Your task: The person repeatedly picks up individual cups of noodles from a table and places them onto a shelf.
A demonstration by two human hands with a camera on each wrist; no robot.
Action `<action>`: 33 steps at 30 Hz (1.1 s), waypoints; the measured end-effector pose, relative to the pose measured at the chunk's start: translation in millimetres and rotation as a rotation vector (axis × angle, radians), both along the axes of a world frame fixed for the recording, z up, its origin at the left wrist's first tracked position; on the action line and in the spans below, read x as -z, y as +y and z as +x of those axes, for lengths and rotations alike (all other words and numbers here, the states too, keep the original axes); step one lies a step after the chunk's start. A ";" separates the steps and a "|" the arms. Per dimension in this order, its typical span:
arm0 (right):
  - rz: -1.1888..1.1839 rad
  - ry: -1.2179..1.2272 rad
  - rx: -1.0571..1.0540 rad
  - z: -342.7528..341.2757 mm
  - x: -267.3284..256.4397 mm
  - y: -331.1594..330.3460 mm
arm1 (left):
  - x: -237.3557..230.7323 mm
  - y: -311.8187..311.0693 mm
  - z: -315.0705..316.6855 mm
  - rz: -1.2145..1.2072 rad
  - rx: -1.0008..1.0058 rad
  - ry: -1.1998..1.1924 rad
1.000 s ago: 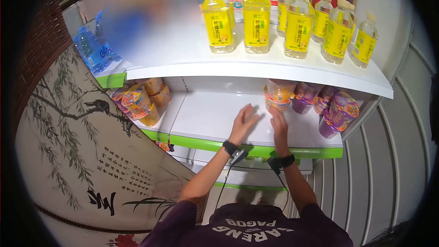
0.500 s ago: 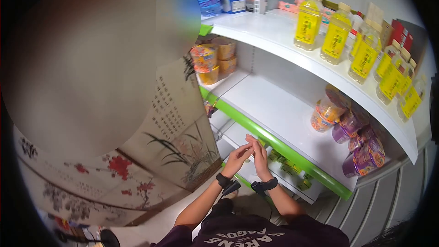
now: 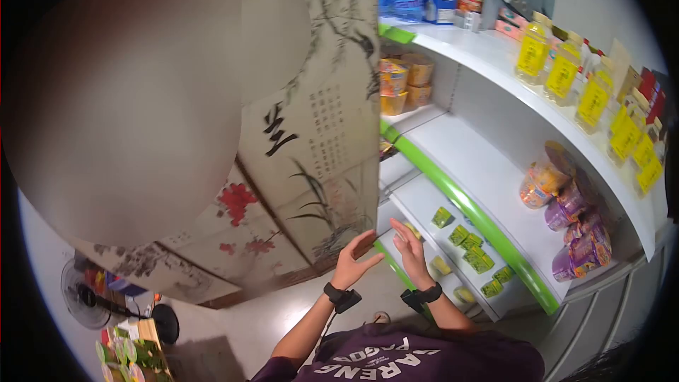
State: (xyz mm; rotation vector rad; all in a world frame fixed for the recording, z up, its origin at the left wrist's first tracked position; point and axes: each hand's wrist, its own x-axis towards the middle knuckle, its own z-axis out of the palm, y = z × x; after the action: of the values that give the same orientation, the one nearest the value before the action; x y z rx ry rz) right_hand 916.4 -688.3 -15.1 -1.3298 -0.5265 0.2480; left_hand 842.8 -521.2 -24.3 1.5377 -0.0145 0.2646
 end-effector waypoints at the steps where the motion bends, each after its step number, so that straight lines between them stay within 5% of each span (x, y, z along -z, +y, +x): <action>1: 0.002 0.011 -0.047 -10.9 3.9 15.3 | 1.4 10.5 -16.9 -0.022 -0.061 -0.013; 17: -0.116 0.052 -0.880 -208.8 23.0 271.8 | 33.3 156.2 -344.3 -0.125 -1.088 0.023; 33: -0.226 0.061 -1.622 -436.5 48.4 412.4 | 65.9 157.0 -530.4 -0.266 -1.792 -0.069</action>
State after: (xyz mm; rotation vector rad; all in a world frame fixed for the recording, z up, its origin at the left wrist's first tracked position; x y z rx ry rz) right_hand 479.8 -275.9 -63.5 -0.8020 -1.4652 1.6882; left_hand 312.4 -364.3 -90.2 0.8673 1.3200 1.6213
